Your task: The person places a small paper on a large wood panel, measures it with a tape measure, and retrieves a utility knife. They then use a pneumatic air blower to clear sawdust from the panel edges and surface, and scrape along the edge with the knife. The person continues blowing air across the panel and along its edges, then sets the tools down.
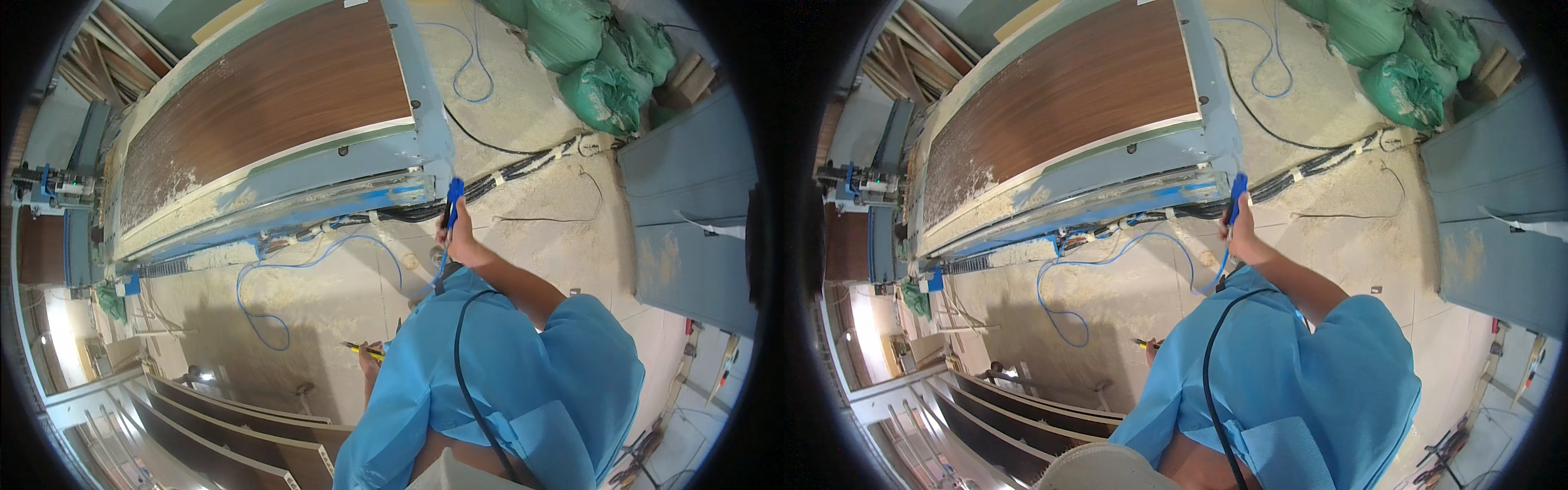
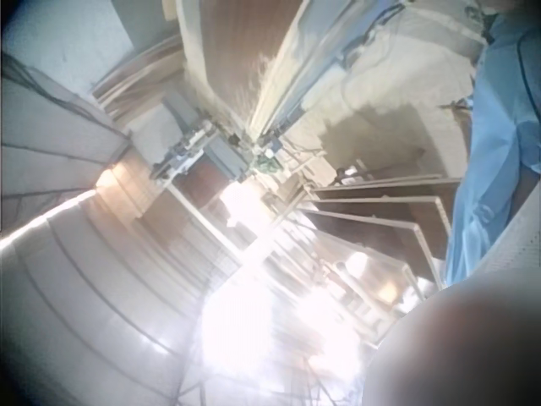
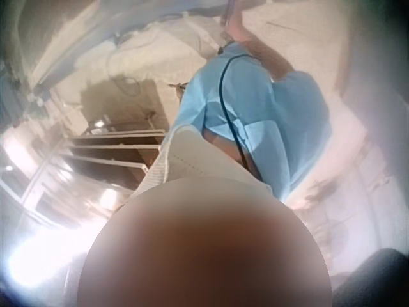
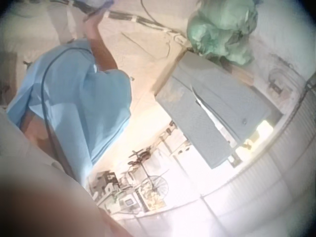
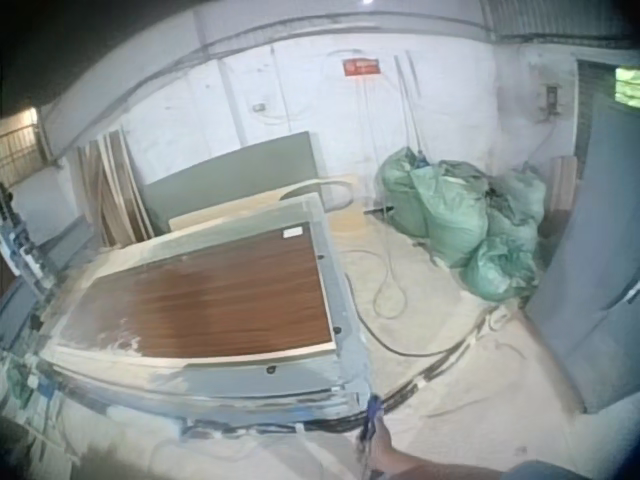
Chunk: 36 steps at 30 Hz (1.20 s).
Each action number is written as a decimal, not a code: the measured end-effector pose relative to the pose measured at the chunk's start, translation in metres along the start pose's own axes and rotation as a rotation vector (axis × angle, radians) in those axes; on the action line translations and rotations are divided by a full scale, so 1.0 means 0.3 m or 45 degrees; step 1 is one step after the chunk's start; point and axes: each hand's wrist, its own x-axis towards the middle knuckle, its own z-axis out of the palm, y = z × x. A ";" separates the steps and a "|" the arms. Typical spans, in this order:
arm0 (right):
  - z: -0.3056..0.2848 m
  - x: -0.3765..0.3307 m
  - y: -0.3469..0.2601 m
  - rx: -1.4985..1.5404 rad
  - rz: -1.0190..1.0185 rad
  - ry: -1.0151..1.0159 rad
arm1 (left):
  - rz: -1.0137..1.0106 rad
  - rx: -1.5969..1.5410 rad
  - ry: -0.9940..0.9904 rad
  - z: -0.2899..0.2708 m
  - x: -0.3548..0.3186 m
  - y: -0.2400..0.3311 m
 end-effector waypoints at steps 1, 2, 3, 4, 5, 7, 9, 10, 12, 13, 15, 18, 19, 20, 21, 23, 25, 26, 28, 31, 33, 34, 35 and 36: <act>-0.027 -0.039 0.027 0.028 0.051 0.055 | -0.002 0.047 -0.084 0.018 0.003 0.029; -0.050 -0.071 0.043 0.053 0.095 0.124 | -0.049 0.089 -0.131 0.030 0.005 0.063; -0.063 -0.090 0.045 0.085 0.189 0.258 | -0.146 0.153 -0.100 0.041 0.007 0.096; -0.068 -0.098 0.035 0.088 0.060 0.150 | -0.108 0.150 -0.208 0.058 0.011 0.123; -0.067 -0.096 0.015 0.095 -0.020 0.108 | -0.122 0.167 -0.238 0.073 0.014 0.144; -0.051 -0.073 -0.041 0.046 -0.144 0.055 | -0.134 0.193 -0.228 0.099 0.017 0.168; -0.019 -0.043 -0.090 0.024 -0.091 0.034 | -0.144 0.220 -0.102 0.111 0.018 0.182; 0.000 -0.028 -0.109 0.016 -0.076 0.010 | -0.097 0.214 -0.145 0.113 0.017 0.186; 0.043 0.001 -0.138 0.060 -0.069 0.037 | -0.092 0.219 -0.078 0.112 0.012 0.188; 0.062 0.014 -0.155 0.072 -0.085 0.018 | -0.078 0.186 -0.155 0.108 0.008 0.188; 0.111 0.052 -0.198 0.057 -0.135 -0.019 | -0.187 0.139 -0.104 0.097 -0.007 0.184; 0.187 0.115 -0.283 0.005 -0.151 -0.121 | -0.163 0.189 -0.044 0.085 -0.053 0.149; 0.213 0.137 -0.308 0.016 -0.166 -0.151 | -0.133 0.149 0.045 0.087 -0.069 0.127; 0.233 0.152 -0.339 0.006 -0.171 -0.135 | -0.100 0.114 -0.009 0.088 -0.083 0.102; 0.259 0.171 -0.366 -0.018 -0.160 -0.142 | -0.100 0.090 0.036 0.080 -0.102 0.075; 0.317 0.195 -0.383 -0.159 -0.108 -0.239 | -0.118 0.057 0.095 0.064 -0.121 0.029; 0.367 0.206 -0.359 -0.391 0.010 -0.369 | -0.162 0.060 0.121 0.043 -0.130 -0.001; 0.392 0.208 -0.333 -0.515 0.071 -0.408 | -0.136 0.018 0.122 0.036 -0.136 -0.014; 0.437 0.223 -0.256 -0.688 0.241 -0.427 | -0.172 -0.011 0.167 0.051 -0.138 -0.041; 0.490 0.242 -0.118 -0.906 0.426 -0.492 | -0.063 -0.193 0.274 0.108 -0.165 -0.084; 0.539 0.257 -0.038 -0.919 0.495 -0.563 | 0.005 -0.194 0.354 0.140 -0.190 -0.097; 0.567 0.269 -0.003 -0.927 0.512 -0.579 | 0.007 -0.193 0.397 0.149 -0.201 -0.101; 0.597 0.276 0.032 -0.960 0.503 -0.613 | 0.005 -0.099 0.472 0.150 -0.211 -0.104; 0.626 0.283 0.069 -0.939 0.503 -0.612 | 0.007 -0.062 0.481 0.141 -0.218 -0.105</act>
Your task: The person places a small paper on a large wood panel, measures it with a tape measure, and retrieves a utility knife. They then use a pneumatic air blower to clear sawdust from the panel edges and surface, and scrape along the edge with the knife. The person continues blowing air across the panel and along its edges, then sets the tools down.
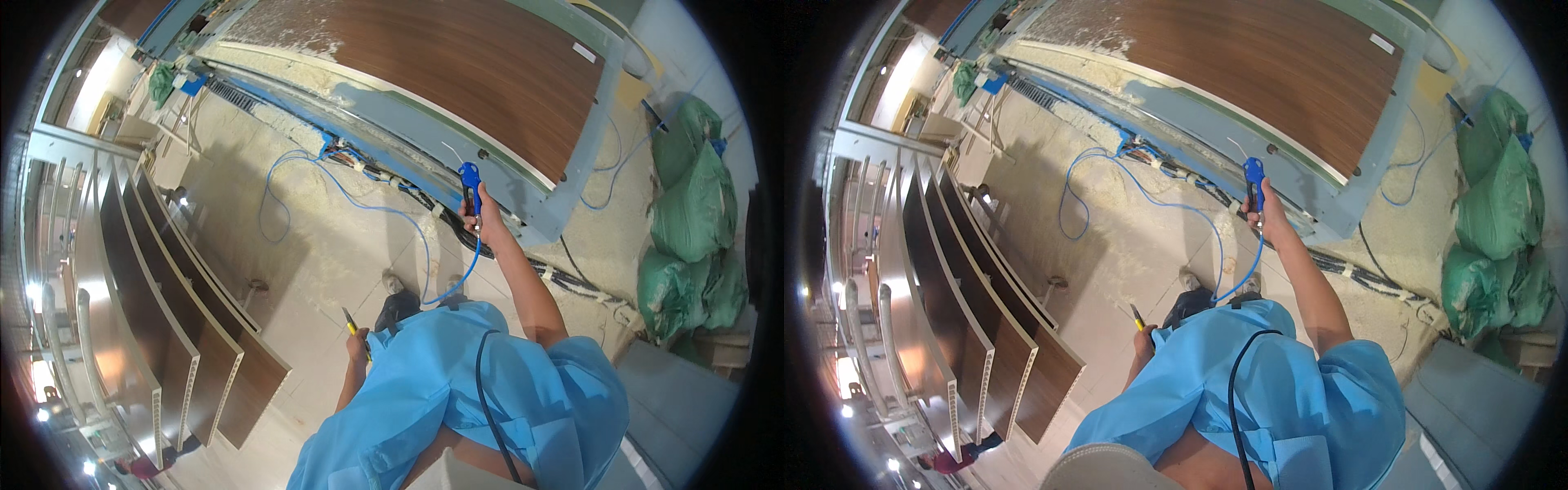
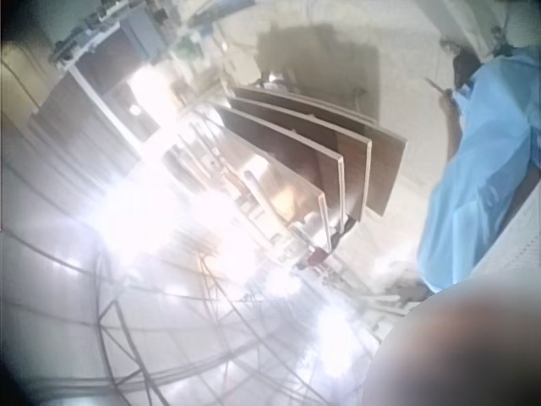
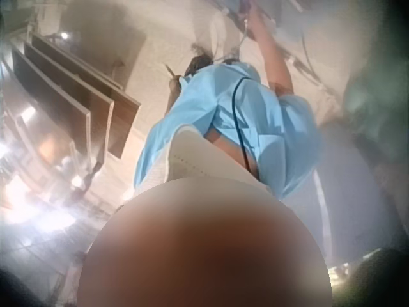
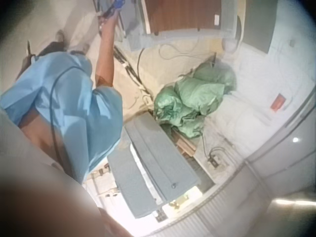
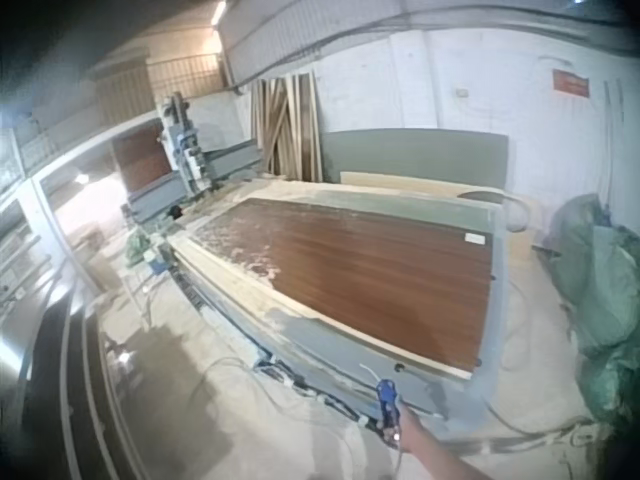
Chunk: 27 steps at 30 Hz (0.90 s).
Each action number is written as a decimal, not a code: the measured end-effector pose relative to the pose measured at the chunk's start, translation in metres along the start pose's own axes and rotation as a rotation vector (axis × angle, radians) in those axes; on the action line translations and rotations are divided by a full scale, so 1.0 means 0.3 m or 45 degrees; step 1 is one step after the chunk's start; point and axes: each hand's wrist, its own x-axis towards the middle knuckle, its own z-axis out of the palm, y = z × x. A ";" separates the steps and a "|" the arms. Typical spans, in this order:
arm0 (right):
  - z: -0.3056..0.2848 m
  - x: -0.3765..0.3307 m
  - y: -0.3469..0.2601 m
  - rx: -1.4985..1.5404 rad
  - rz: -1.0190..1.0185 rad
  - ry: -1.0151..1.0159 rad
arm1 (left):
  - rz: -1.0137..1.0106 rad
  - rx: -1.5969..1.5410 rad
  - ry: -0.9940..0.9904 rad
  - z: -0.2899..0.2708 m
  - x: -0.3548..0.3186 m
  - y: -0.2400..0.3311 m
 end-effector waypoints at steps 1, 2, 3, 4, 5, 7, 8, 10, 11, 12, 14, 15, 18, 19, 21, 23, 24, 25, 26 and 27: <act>0.032 0.036 0.003 0.021 -0.018 -0.003 | -0.011 0.054 0.005 -0.017 -0.006 -0.012; 0.067 0.070 0.007 0.043 -0.039 -0.003 | -0.061 0.143 0.042 -0.036 0.002 -0.017; 0.102 0.098 0.016 0.117 -0.062 0.009 | -0.079 -0.004 0.008 -0.059 0.017 -0.024; 0.140 0.131 0.019 0.191 -0.091 0.020 | -0.131 -0.118 0.005 -0.085 0.030 -0.036; 0.179 0.165 0.017 0.263 -0.124 0.051 | -0.182 -0.231 -0.001 -0.105 0.058 -0.039; 0.252 0.228 0.022 0.296 -0.107 0.045 | -0.237 -0.379 0.003 -0.155 0.112 -0.047; 0.285 0.258 0.021 0.301 -0.104 0.100 | -0.348 -0.439 0.053 -0.170 0.143 -0.043; 0.353 0.306 0.029 0.234 -0.092 0.015 | -0.246 -0.479 0.005 -0.212 0.195 -0.011; 0.390 0.328 0.035 0.205 -0.065 0.025 | -0.240 -0.456 0.016 -0.229 0.222 0.013; 0.423 0.357 0.037 0.209 -0.073 0.010 | -0.238 -0.424 0.037 -0.245 0.245 0.038; 0.486 0.401 0.042 0.225 -0.056 0.057 | -0.079 -0.272 0.024 -0.272 0.290 0.088; 0.515 0.426 0.046 0.241 -0.074 0.049 | -0.058 -0.321 0.037 -0.274 0.323 0.120; 0.587 0.485 0.057 0.258 -0.118 0.049 | -0.087 -0.549 -0.109 -0.306 0.397 0.200; 0.609 0.507 0.058 0.245 -0.125 0.054 | -0.079 -0.544 -0.101 -0.315 0.422 0.225; 0.650 0.542 0.057 0.198 -0.095 0.035 | -0.094 -0.490 -0.074 -0.353 0.456 0.274; 0.684 0.581 0.052 0.126 -0.021 0.004 | -0.094 -0.500 -0.078 -0.380 0.495 0.304; 0.700 0.604 0.050 0.096 0.019 0.014 | -0.131 -0.482 -0.051 -0.393 0.514 0.312; 0.717 0.629 0.047 0.065 0.061 0.022 | -0.141 -0.523 -0.070 -0.406 0.532 0.314; 0.734 0.659 0.044 0.024 0.109 0.073 | -0.170 -0.549 -0.067 -0.418 0.548 0.311; 0.754 0.694 0.040 0.029 0.108 0.053 | -0.268 -0.534 0.003 -0.427 0.572 0.311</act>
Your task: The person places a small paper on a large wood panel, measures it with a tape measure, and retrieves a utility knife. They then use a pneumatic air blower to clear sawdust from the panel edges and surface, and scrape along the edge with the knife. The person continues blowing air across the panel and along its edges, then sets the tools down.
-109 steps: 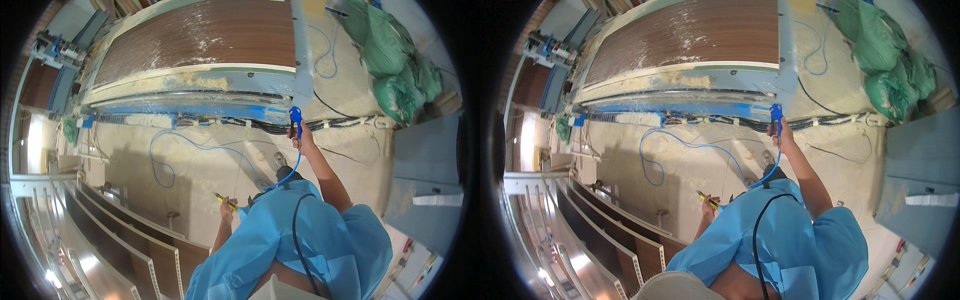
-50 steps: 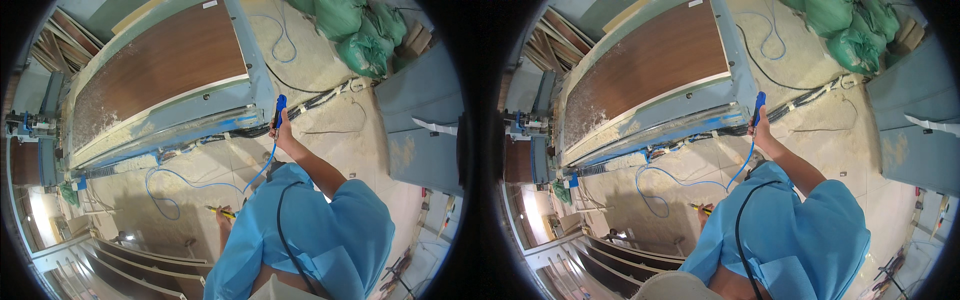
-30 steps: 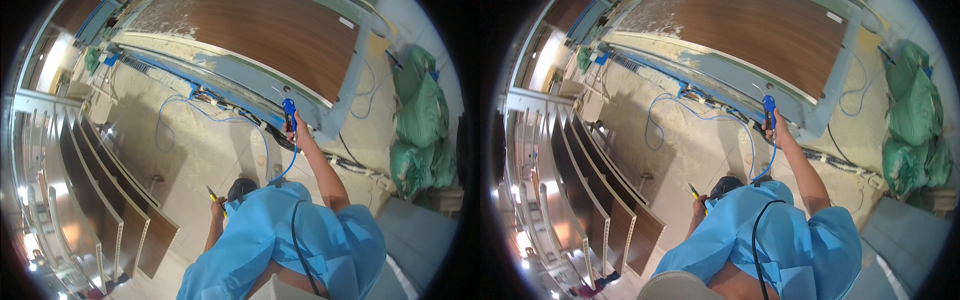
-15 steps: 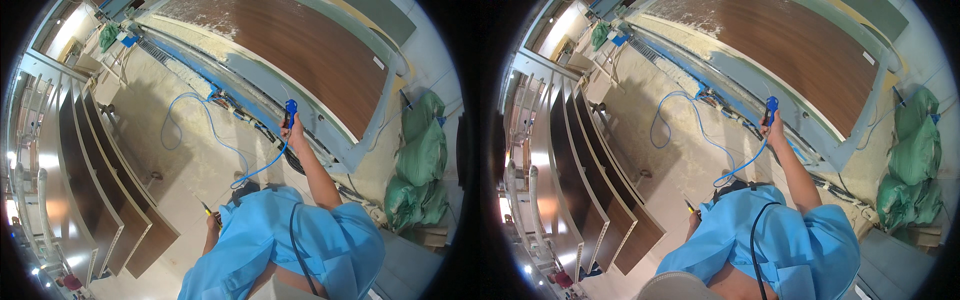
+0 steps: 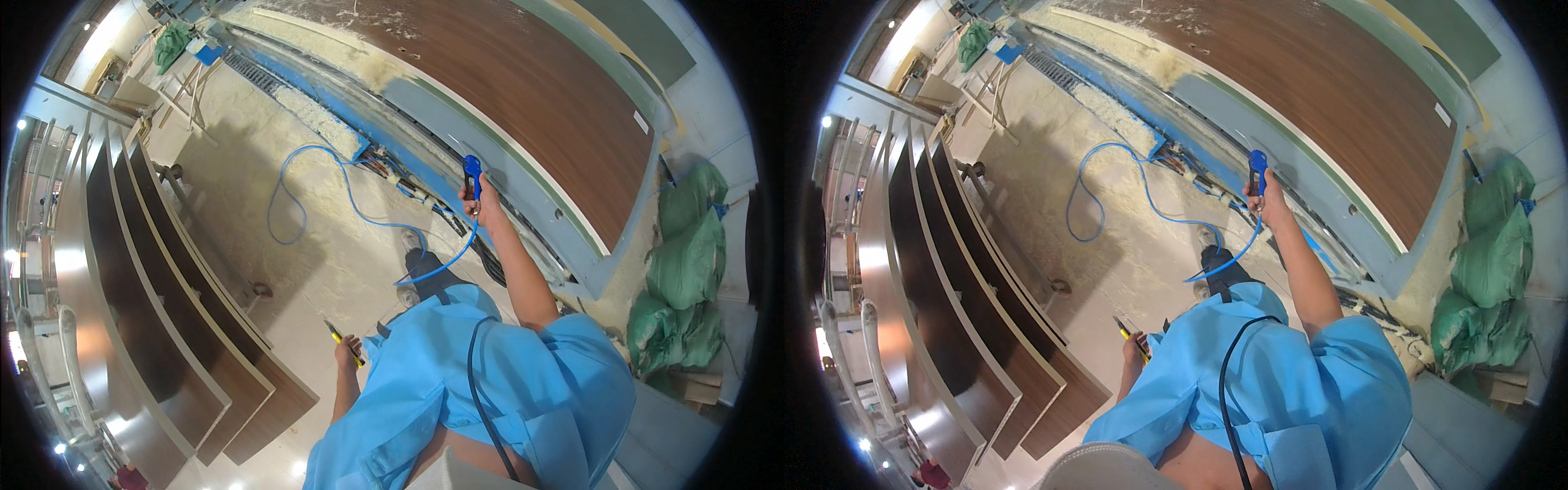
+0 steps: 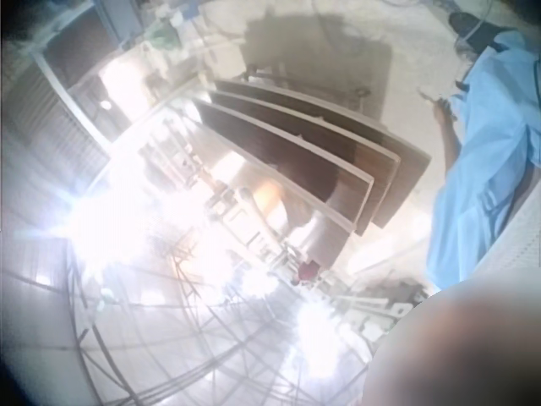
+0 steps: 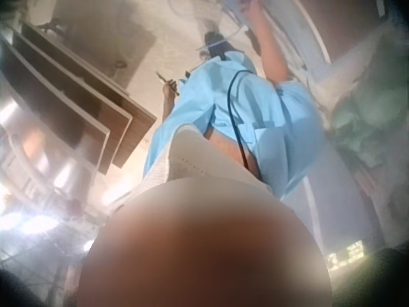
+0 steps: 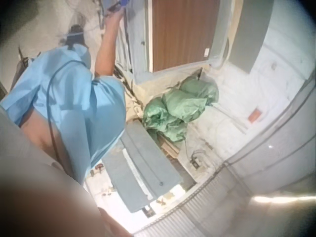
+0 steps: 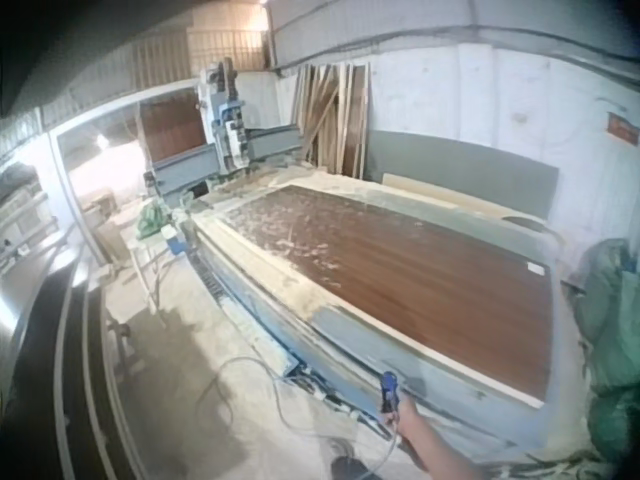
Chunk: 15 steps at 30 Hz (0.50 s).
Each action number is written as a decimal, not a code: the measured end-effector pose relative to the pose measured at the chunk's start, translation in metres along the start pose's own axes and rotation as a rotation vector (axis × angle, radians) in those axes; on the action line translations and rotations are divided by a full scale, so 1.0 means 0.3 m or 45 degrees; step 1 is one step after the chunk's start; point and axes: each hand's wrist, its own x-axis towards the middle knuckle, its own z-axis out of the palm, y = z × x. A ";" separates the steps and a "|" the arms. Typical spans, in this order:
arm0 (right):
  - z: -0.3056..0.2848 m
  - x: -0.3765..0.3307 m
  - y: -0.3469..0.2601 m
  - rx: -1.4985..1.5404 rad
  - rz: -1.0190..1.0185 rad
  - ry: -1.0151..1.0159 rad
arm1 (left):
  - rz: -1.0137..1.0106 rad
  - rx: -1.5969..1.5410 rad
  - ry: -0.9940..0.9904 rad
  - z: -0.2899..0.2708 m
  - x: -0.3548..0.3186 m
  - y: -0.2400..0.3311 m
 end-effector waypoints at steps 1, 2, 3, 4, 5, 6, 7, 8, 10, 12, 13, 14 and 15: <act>0.022 0.038 -0.004 0.000 0.004 0.024 | 0.027 -0.056 -0.053 -0.009 0.020 0.007; 0.043 0.077 -0.010 0.002 0.008 0.050 | -0.006 -0.073 -0.021 -0.016 0.034 0.005; 0.066 0.122 -0.017 0.056 -0.026 0.040 | -0.041 -0.083 0.011 -0.020 0.045 0.007; 0.088 0.167 -0.023 0.115 -0.060 0.036 | -0.083 -0.050 0.022 -0.024 0.055 0.015; 0.108 0.211 -0.034 0.176 -0.092 0.099 | 0.087 0.136 -0.057 -0.022 0.062 0.027; 0.130 0.252 -0.045 0.212 -0.123 0.143 | 0.228 0.359 -0.096 -0.025 0.055 0.042; 0.151 0.285 -0.050 0.230 -0.134 0.051 | 0.223 0.475 -0.056 -0.011 0.065 0.079; 0.180 0.323 -0.072 0.248 -0.147 0.014 | 0.256 0.401 -0.128 0.005 0.067 0.121; 0.247 0.393 -0.103 0.232 -0.167 0.080 | -0.002 0.032 -0.104 0.066 0.087 0.230; 0.319 0.460 -0.131 0.221 -0.184 0.002 | 0.060 0.182 -0.046 0.124 0.098 0.368; 0.353 0.492 -0.146 0.208 -0.186 0.030 | 0.108 0.270 -0.016 0.157 0.101 0.439; 0.384 0.524 -0.161 0.205 -0.168 -0.005 | -0.009 0.004 -0.020 0.204 0.122 0.518; 0.417 0.555 -0.176 0.199 -0.145 -0.008 | 0.081 -0.053 -0.085 0.245 0.131 0.592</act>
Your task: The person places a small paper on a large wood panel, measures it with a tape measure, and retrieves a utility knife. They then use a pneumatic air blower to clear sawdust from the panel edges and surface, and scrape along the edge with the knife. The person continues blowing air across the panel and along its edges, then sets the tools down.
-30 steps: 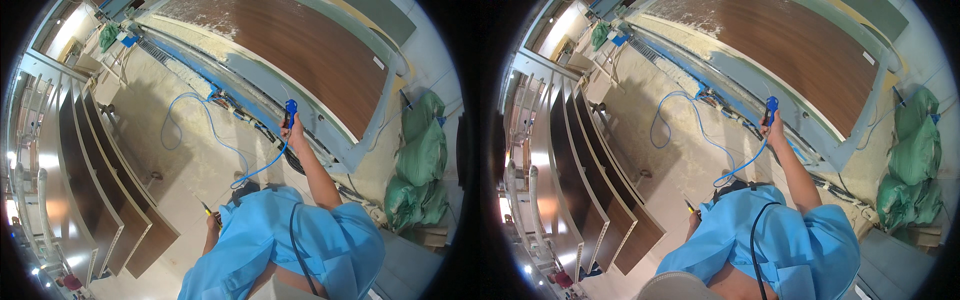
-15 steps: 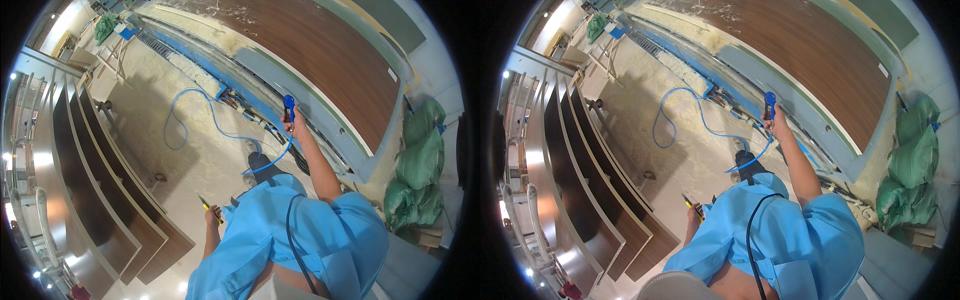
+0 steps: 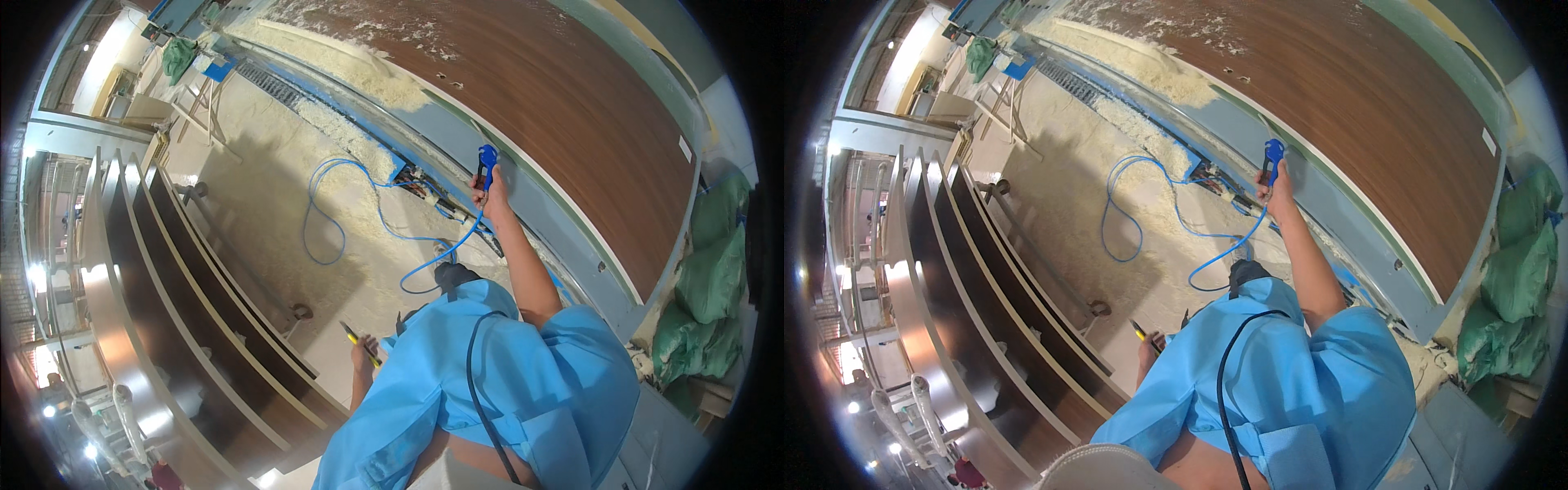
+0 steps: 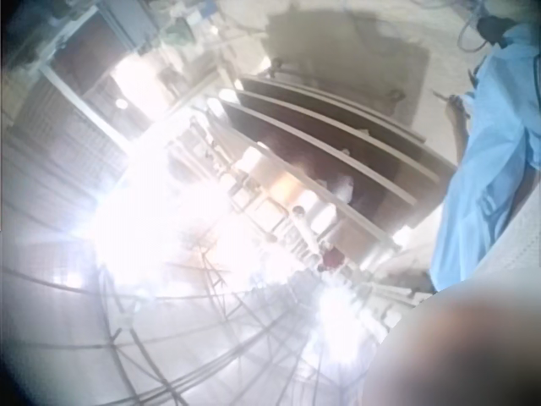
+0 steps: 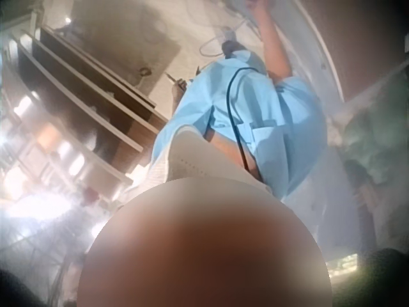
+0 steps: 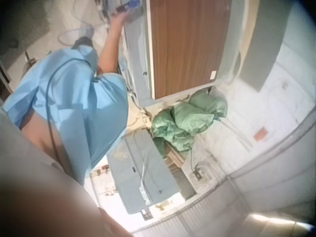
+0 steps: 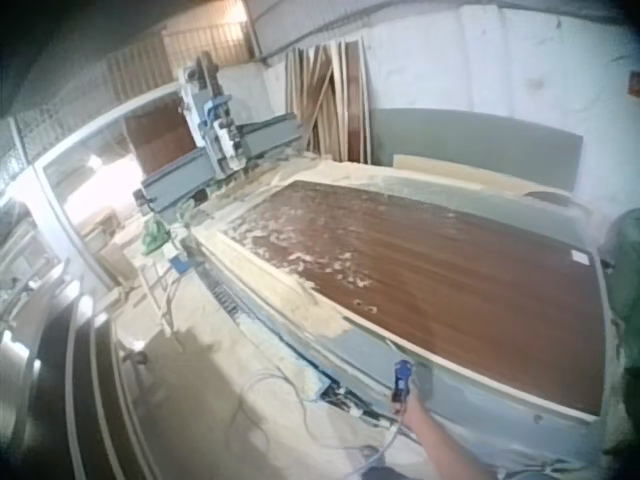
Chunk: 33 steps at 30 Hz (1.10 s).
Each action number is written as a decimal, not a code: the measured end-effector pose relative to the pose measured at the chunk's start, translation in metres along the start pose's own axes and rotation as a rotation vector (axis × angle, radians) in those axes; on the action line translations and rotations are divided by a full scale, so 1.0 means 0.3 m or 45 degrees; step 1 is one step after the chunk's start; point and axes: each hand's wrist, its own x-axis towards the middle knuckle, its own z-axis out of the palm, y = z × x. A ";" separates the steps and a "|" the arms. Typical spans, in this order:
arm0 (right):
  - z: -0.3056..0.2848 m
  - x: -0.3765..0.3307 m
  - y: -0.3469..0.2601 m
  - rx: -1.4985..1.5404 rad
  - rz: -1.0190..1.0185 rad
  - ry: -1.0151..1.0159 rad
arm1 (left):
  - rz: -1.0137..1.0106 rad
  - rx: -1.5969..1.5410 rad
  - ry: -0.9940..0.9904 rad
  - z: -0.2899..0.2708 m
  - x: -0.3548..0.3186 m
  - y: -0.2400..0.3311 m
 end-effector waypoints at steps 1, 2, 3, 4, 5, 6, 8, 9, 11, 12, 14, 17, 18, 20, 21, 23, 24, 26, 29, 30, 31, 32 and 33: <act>0.028 0.028 -0.004 -0.003 0.023 0.018 | 0.000 -0.015 0.067 0.048 0.017 0.068; 0.052 0.052 -0.005 -0.056 0.029 -0.004 | 0.106 0.000 -0.020 0.092 0.023 0.130; 0.075 0.075 -0.008 -0.109 0.032 -0.010 | 0.151 0.038 -0.021 0.135 0.024 0.193; 0.098 0.099 -0.012 -0.172 0.036 0.030 | 0.191 0.082 -0.005 0.182 0.025 0.249; 0.118 0.115 -0.010 -0.215 0.085 -0.009 | 0.228 0.080 -0.034 0.222 0.029 0.290; 0.137 0.130 -0.009 -0.264 0.144 0.006 | 0.253 0.092 -0.039 0.257 0.026 0.323; 0.166 0.149 0.002 -0.347 0.195 0.010 | 0.250 0.121 -0.042 0.300 0.024 0.354; 0.178 0.155 0.010 -0.382 0.185 -0.003 | 0.223 0.137 -0.043 0.315 0.033 0.357; 0.196 0.163 0.026 -0.302 0.120 -0.014 | 0.172 0.145 -0.055 0.313 0.055 0.340; 0.202 0.166 0.034 -0.189 0.055 -0.019 | 0.155 0.146 -0.077 0.297 0.069 0.320; 0.215 0.175 0.044 -0.072 -0.012 0.005 | 0.055 0.183 -0.014 0.258 0.105 0.280; 0.248 0.201 0.044 -0.068 -0.005 0.063 | 0.228 0.741 -0.092 0.131 0.134 0.239; 0.266 0.214 0.040 -0.071 -0.003 0.059 | 0.207 0.852 -0.085 0.089 0.147 0.238; 0.314 0.246 0.038 -0.104 0.016 0.067 | 0.063 0.502 -0.059 0.018 0.183 0.252; 0.344 0.266 0.035 -0.137 0.035 0.080 | 0.046 0.433 -0.052 0.000 0.215 0.269; 0.404 0.302 0.042 -0.258 0.078 0.077 | 0.114 0.472 -0.052 -0.045 0.265 0.316; 0.438 0.321 0.052 -0.342 0.104 0.059 | 0.007 0.462 0.070 -0.058 0.302 0.357; 0.501 0.353 0.088 -0.433 0.140 0.031 | 0.005 0.201 0.006 -0.081 0.373 0.446; 0.594 0.405 0.135 -0.354 0.112 0.024 | 0.046 -0.139 -0.075 -0.063 0.469 0.575; 0.620 0.419 0.147 -0.260 0.080 0.039 | 0.122 -0.196 -0.069 -0.048 0.495 0.608; 0.644 0.431 0.154 -0.167 0.038 0.106 | 0.155 -0.242 -0.014 -0.036 0.519 0.643; 0.666 0.439 0.162 -0.191 0.031 0.072 | 0.188 -0.191 -0.065 -0.038 0.537 0.680; 0.687 0.446 0.166 -0.216 0.014 0.086 | 0.180 -0.129 -0.068 -0.042 0.557 0.715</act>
